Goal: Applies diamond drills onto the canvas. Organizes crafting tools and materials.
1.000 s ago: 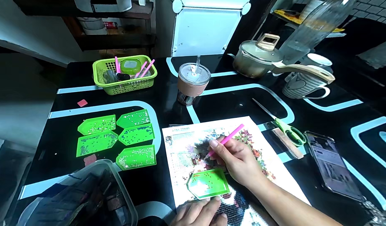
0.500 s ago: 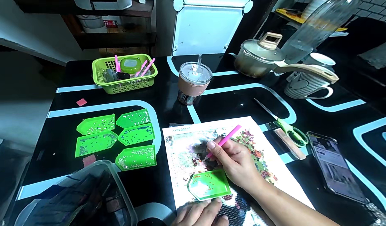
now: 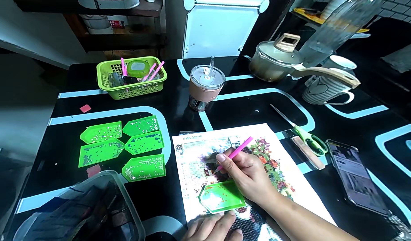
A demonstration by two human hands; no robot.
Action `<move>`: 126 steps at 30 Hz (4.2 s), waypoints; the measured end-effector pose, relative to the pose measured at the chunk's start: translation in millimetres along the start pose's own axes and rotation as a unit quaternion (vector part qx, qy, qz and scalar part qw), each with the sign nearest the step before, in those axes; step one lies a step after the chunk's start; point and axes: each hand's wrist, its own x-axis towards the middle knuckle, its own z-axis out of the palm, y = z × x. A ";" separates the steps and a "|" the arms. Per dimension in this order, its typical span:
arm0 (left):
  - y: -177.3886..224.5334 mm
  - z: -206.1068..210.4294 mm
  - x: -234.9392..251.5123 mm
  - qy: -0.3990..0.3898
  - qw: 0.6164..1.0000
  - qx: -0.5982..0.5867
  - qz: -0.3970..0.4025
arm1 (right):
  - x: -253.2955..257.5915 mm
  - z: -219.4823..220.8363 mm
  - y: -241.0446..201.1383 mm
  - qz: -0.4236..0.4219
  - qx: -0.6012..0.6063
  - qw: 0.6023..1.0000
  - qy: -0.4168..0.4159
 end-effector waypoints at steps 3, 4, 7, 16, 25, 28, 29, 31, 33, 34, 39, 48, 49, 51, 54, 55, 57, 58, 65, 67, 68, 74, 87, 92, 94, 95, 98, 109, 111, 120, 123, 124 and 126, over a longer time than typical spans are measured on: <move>-0.2 -0.4 -0.1 -0.002 1.000 0.000 -0.002 | 0.0 0.7 -0.7 -0.003 0.002 1.000 -0.009; -0.2 -0.5 0.0 -0.004 1.000 -0.001 -0.003 | 0.0 0.8 -0.5 -0.005 -0.001 1.000 -0.012; 0.3 -1.1 -0.2 -0.008 1.000 -0.002 -0.005 | -0.4 1.1 0.4 -0.020 -0.026 0.999 -0.017; -0.2 -1.1 0.0 -0.008 1.000 -0.002 0.000 | -3.1 4.7 0.5 -0.095 -0.132 0.987 -0.001; 0.2 -0.7 0.1 -0.007 1.000 -0.002 -0.003 | -2.2 -8.5 -7.8 0.001 -0.037 0.998 -0.046; 0.2 -0.9 0.4 -0.007 1.000 -0.001 -0.001 | -6.8 -14.2 -11.1 0.010 0.023 0.999 -0.020; 0.1 -0.9 0.0 -0.006 1.000 -0.002 -0.001 | -9.1 -14.6 -12.5 0.001 0.033 0.999 -0.023; -0.3 -0.2 -0.3 -0.002 1.000 -0.004 -0.001 | -14.7 -13.7 -14.2 -0.019 0.037 0.998 -0.048; -0.4 -0.1 0.0 -0.001 1.000 -0.005 -0.001 | -19.8 -12.4 -14.2 -0.039 0.030 0.996 -0.074; -0.5 -0.1 -0.1 0.000 1.000 -0.004 0.000 | -21.5 -11.6 -13.8 -0.047 0.023 0.995 -0.080; -0.3 -0.7 -0.4 -0.001 1.000 -0.008 -0.003 | -25.1 -8.1 -11.9 -0.068 0.010 0.994 -0.090; -0.9 0.5 -0.3 0.004 1.000 -0.006 0.000 | -24.8 -7.0 -11.8 -0.080 0.002 0.992 -0.096; -0.8 0.6 -0.2 0.004 1.000 -0.006 0.000 | -23.7 -7.4 -12.0 -0.068 0.013 0.994 -0.089; -0.7 0.5 0.0 0.004 1.000 -0.005 0.000 | -18.8 -8.6 -13.2 -0.017 0.044 0.997 -0.059; -0.2 0.3 0.1 0.000 1.000 -0.003 -0.002 | -6.7 -8.7 -11.3 0.079 0.052 0.996 0.000; -0.2 0.4 0.1 0.000 1.000 -0.002 -0.001 | -3.0 -8.4 -9.3 0.094 0.044 0.995 0.008; -0.5 0.5 0.0 0.000 1.000 0.002 0.001 | 1.4 -6.1 -5.5 0.097 0.028 0.995 0.013; -0.7 0.3 0.0 0.000 1.000 0.001 0.000 | 2.0 -4.8 -4.2 0.089 0.020 0.996 0.012; -0.7 0.2 0.1 0.000 1.000 -0.001 -0.001 | 0.7 -2.9 -3.0 0.051 -0.002 0.999 -0.007; -0.6 -0.4 0.2 -0.001 1.000 -0.001 -0.002 | 0.8 -2.1 -1.6 0.033 -0.012 0.999 -0.010; -0.5 -0.6 0.0 0.000 1.000 -0.001 -0.002 | 0.4 -1.5 -1.0 0.021 -0.022 0.999 -0.010; -0.5 -0.4 0.2 0.001 1.000 -0.001 0.000 | -2.6 -3.9 -5.0 -0.084 -0.156 0.984 -0.036; -1.4 0.3 -0.6 0.007 1.000 -0.013 0.001 | -19.5 -1.9 -18.5 -0.076 -0.014 0.993 -0.092; -1.4 0.6 -0.8 0.010 1.000 -0.010 0.002 | -20.6 0.2 -14.2 -0.084 -0.032 0.992 -0.092; -1.5 0.9 -0.6 0.012 1.000 -0.009 0.003 | -20.8 0.4 -13.8 -0.085 -0.033 0.991 -0.094; -1.5 0.9 -0.5 0.012 1.000 -0.010 0.003 | -20.9 0.3 -13.7 -0.085 -0.032 0.991 -0.095; -1.3 0.6 -0.3 0.009 1.000 -0.013 0.001 | -19.8 -0.5 -14.0 -0.058 0.001 0.995 -0.086; -1.2 0.9 -0.1 0.001 1.000 -0.009 -0.003 | -0.9 -6.2 -2.3 0.064 0.008 0.998 0.005; -0.8 0.3 -0.2 0.000 1.000 -0.007 -0.003 | -1.2 -6.0 -1.8 0.060 0.006 0.998 0.007; -0.8 0.4 -0.1 0.005 1.000 -0.004 -0.001 | -2.7 -3.7 -1.2 0.023 -0.031 0.999 -0.005; -0.7 0.1 0.2 0.003 1.000 -0.004 -0.001 | -5.2 -2.9 -0.5 -0.027 -0.089 0.996 -0.004; -0.6 -0.1 0.3 0.003 1.000 -0.004 -0.001 | -5.2 -3.8 -0.8 -0.046 -0.116 0.992 -0.009; -0.6 -0.3 0.1 0.005 1.000 -0.008 0.000 | -3.8 -6.3 -2.5 -0.057 -0.146 0.987 -0.021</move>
